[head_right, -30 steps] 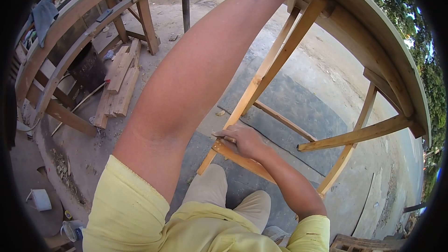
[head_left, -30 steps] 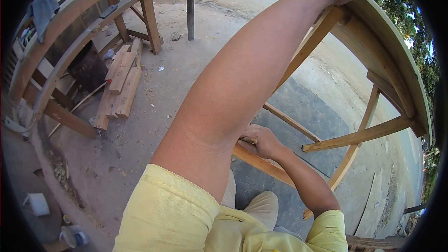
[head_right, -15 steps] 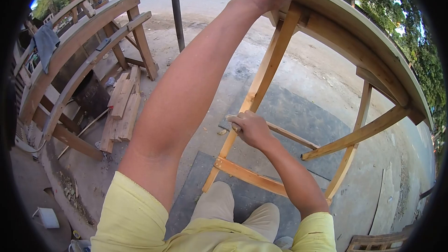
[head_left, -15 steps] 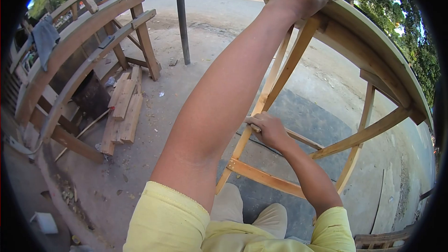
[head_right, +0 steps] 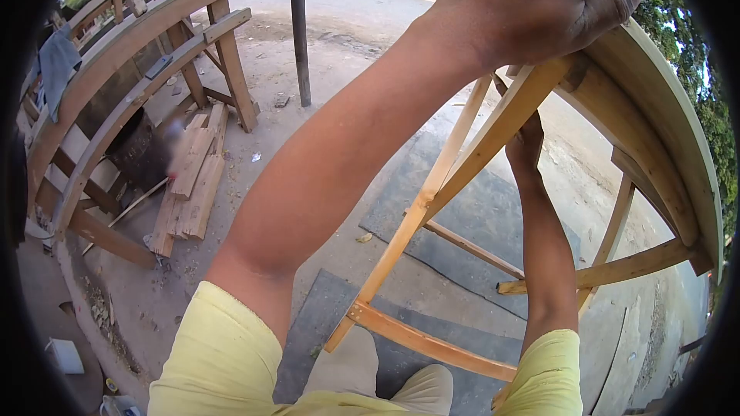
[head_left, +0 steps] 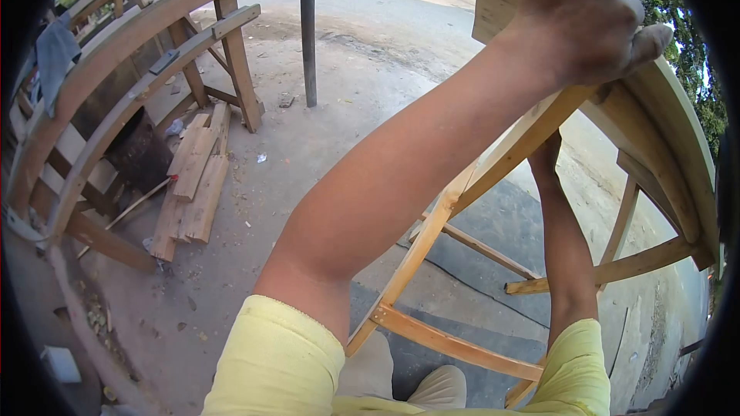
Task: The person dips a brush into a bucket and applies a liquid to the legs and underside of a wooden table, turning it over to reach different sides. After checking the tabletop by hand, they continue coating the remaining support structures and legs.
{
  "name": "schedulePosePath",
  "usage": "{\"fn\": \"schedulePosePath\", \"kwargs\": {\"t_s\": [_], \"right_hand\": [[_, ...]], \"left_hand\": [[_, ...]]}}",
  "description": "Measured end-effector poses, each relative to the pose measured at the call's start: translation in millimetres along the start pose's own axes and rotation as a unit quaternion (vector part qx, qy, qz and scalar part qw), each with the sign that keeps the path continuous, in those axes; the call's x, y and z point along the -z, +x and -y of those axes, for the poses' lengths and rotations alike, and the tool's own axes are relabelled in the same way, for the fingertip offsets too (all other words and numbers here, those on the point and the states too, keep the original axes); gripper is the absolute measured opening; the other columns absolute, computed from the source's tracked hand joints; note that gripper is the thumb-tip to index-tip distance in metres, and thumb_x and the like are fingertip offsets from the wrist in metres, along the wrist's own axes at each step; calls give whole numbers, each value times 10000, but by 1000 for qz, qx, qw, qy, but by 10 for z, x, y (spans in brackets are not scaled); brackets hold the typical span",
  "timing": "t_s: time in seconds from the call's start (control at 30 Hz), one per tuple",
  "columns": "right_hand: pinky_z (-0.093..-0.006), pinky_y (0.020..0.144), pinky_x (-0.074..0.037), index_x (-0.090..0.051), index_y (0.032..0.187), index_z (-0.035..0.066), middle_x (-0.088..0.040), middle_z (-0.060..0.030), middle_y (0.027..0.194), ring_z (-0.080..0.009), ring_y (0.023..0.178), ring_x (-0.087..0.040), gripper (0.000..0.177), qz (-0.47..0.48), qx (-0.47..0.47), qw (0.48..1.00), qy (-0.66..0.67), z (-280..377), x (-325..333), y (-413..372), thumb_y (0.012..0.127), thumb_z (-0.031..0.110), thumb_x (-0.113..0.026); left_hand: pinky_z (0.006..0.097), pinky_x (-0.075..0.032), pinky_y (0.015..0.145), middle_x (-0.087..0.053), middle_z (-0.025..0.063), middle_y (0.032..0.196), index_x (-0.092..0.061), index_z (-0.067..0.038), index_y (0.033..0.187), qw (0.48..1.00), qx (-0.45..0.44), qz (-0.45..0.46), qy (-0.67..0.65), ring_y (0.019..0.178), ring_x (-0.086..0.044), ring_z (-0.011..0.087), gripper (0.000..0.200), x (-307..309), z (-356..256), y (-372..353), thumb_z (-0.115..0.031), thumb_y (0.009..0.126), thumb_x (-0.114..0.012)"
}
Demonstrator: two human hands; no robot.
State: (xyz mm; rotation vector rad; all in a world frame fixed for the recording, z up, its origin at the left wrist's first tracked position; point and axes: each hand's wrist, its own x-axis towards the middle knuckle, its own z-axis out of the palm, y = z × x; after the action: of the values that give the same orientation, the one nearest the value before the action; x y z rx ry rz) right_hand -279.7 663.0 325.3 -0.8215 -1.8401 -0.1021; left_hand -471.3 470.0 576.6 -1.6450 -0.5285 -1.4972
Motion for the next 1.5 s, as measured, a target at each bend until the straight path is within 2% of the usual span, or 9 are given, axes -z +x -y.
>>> {"fn": "schedulePosePath", "kwargs": {"t_s": [0.13, 0.43, 0.63, 0.9, 1.13, 1.17, 1.23, 1.43, 1.5], "right_hand": [[-384, 903, -534, -666, 1169, 68, -685, -164, 1145, -335, 1063, -658, 307, -17, -137, 977, 160, 165, -491, 254, 873, -13, -649], [-373, 921, -522, -676, 1175, 77, -692, -158, 1133, -323, 1066, -660, 306, -8, 85, 984, 154, 378, -500, 411, 880, -1, -644], [-366, 933, -515, -683, 1179, 83, -697, -154, 1125, -314, 1068, -661, 306, 65, 203, 965, 153, 506, -127, 233, 885, 7, -640], [-373, 886, -530, -683, 1155, 14, -701, -127, 1098, -206, 1009, -665, 279, 308, -119, 944, 18, 525, 542, 374, 918, 160, -674], [-330, 852, -487, -567, 1197, 27, -647, -75, 1075, -145, 974, -611, 378, -88, -190, 946, 246, -133, -133, 299, 967, 316, -646], [-374, 1001, -444, -413, 1381, 47, -519, -111, 1339, -209, 1249, -508, 472, -23, -209, 877, 433, -20, -110, 269, 1022, 308, -573], [-343, 827, -515, -598, 1212, 13, -667, -84, 1095, -171, 968, -643, 387, -39, -241, 942, 230, 52, -79, 30, 951, 286, -680], [-307, 709, -516, -621, 1156, 26, -656, -34, 980, -119, 809, -607, 339, 199, -313, 874, 315, 468, 287, -434, 931, 264, -713], [-292, 707, -505, -624, 1139, 32, -649, -27, 974, -110, 796, -591, 324, 143, -295, 893, 308, -101, 40, -299, 928, 261, -714]], "left_hand": [[418, -457, 720, -565, 111, 510, -623, -79, 565, 998, -3, -64, -7, 530, -567, 254, 572, -39, -14, -1, -351, 1038, -453], [403, -463, 682, -467, 62, 423, -575, -99, 507, 987, -37, -42, -153, 438, -481, 195, 621, -13, 120, -58, -358, 1054, -437], [414, -493, 716, -530, 92, 458, -621, -83, 542, 998, 17, -18, 49, 474, -539, 221, 608, -160, 43, -46, -360, 1051, -438], [410, -465, 727, -579, 112, 506, -642, -79, 579, 1000, 22, 16, 11, 527, -582, 252, 559, 38, -41, -14, -339, 1037, -453], [408, -464, 754, -605, 116, 562, -644, -72, 623, 999, 17, -35, 8, 600, -609, 254, 486, 119, -121, -32, -324, 1008, -487], [409, -467, 754, -605, 116, 563, -641, -69, 623, 999, 14, -42, -9, 597, -606, 254, 486, 111, -117, -46, -325, 1007, -488], [409, -471, 755, -601, 115, 560, -634, -69, 612, 999, 16, -30, 2, 594, -601, 251, 491, 176, -146, -47, -324, 1006, -488], [406, -485, 768, -595, 115, 549, -627, -69, 587, 1000, 20, -3, 13, 580, -598, 247, 504, 170, -126, -48, -319, 1003, -490], [405, -489, 773, -597, 116, 547, -634, -69, 589, 999, 9, -31, 11, 577, -602, 247, 504, 61, -105, -56, -319, 1003, -491]]}}
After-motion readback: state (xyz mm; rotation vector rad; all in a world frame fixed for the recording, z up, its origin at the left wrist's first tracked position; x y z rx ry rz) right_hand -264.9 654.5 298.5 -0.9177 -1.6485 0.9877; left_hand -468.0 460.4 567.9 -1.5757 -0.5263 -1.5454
